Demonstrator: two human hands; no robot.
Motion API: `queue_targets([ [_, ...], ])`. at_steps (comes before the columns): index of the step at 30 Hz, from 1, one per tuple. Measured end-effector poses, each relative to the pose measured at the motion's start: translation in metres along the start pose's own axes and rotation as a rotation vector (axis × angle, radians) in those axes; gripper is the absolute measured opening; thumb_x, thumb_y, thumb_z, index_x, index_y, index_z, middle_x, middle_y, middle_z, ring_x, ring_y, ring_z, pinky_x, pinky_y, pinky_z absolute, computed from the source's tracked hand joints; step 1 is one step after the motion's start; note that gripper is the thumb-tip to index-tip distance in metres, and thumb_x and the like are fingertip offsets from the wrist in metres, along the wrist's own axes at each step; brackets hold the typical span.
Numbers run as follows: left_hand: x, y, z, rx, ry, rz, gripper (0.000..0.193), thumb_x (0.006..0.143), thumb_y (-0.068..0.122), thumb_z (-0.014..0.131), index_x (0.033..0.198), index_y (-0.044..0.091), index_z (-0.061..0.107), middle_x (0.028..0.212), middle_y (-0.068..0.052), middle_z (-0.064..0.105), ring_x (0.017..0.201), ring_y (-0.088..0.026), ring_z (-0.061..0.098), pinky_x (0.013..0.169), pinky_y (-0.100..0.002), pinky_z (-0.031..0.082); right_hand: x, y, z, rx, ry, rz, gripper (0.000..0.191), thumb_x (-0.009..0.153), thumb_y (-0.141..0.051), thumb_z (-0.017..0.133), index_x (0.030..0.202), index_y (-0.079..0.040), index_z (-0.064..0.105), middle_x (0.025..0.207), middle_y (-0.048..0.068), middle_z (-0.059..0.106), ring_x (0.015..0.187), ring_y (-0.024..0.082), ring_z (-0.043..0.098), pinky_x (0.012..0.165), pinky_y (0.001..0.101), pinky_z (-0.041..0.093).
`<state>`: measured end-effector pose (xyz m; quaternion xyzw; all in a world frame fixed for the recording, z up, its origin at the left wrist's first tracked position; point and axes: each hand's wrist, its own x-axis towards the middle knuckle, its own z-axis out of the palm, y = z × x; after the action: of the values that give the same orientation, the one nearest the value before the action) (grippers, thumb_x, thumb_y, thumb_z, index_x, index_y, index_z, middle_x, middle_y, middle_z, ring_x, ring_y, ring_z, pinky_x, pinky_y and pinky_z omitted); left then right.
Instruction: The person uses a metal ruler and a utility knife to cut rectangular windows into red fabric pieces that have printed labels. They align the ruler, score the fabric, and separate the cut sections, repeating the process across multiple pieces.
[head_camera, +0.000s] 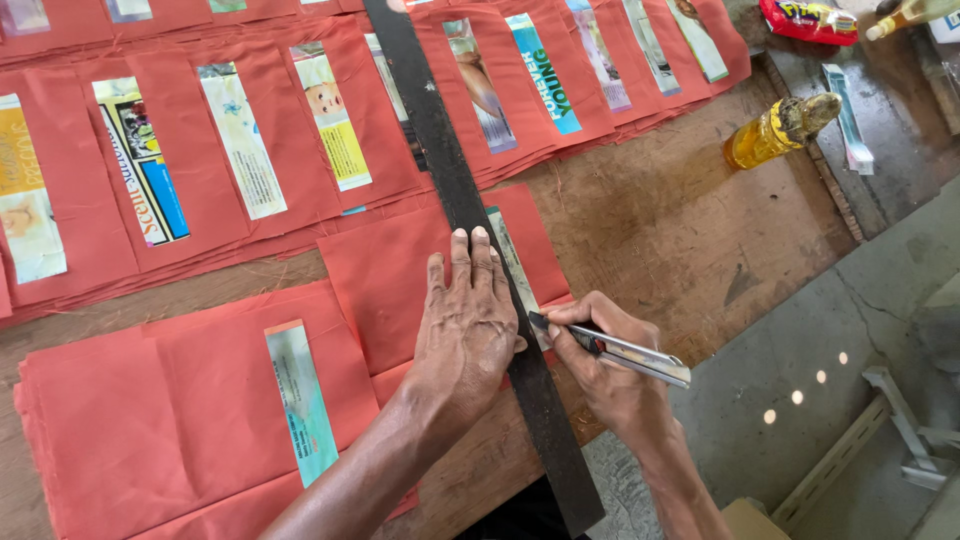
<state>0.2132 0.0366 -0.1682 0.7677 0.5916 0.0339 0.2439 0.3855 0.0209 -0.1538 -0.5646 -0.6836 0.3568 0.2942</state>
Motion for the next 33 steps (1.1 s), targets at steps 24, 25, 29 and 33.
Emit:
queue_targets([
  [24, -0.003, -0.001, -0.001, -0.004, -0.058, -0.035, 0.104, 0.080, 0.042, 0.077, 0.151, -0.011, 0.022, 0.164, -0.027, 0.008, 0.153, -0.042, 0.006, 0.119, -0.060, 0.016, -0.031, 0.001, -0.021, 0.050, 0.009, 0.124, 0.018, 0.097, -0.015, 0.068, 0.104, -0.001, 0.076, 0.090, 0.014, 0.079, 0.077, 0.018, 0.070, 0.065, 0.0321, 0.057],
  [25, -0.002, -0.003, -0.002, -0.023, -0.030, -0.027, 0.104, 0.081, 0.043, 0.075, 0.152, -0.010, 0.021, 0.165, -0.027, 0.008, 0.154, -0.042, 0.006, 0.118, -0.060, 0.016, -0.041, 0.003, -0.029, 0.023, 0.037, 0.174, 0.024, 0.100, -0.020, 0.067, 0.109, -0.002, 0.079, 0.087, 0.016, 0.079, 0.072, 0.020, 0.067, 0.061, 0.0347, 0.054],
  [29, -0.013, -0.007, 0.003, -0.121, 0.102, 0.034, 0.107, 0.079, 0.043, 0.073, 0.156, -0.008, 0.019, 0.169, -0.026, 0.007, 0.155, -0.044, 0.006, 0.116, -0.057, 0.016, -0.094, 0.025, -0.066, -0.030, -0.150, 0.323, 0.044, 0.103, -0.043, 0.048, 0.105, -0.010, 0.078, 0.096, 0.006, 0.080, 0.083, 0.015, 0.071, 0.070, 0.0315, 0.061],
  [33, -0.019, -0.018, 0.012, -0.105, 0.359, 0.073, 0.094, 0.089, 0.044, 0.069, 0.150, -0.011, 0.024, 0.165, -0.030, 0.014, 0.153, -0.046, 0.011, 0.121, -0.058, 0.016, -0.124, 0.066, -0.048, -0.033, -0.381, 0.564, 0.044, 0.098, -0.049, 0.056, 0.116, -0.013, 0.074, 0.093, 0.004, 0.077, 0.088, 0.010, 0.072, 0.076, 0.0300, 0.056],
])
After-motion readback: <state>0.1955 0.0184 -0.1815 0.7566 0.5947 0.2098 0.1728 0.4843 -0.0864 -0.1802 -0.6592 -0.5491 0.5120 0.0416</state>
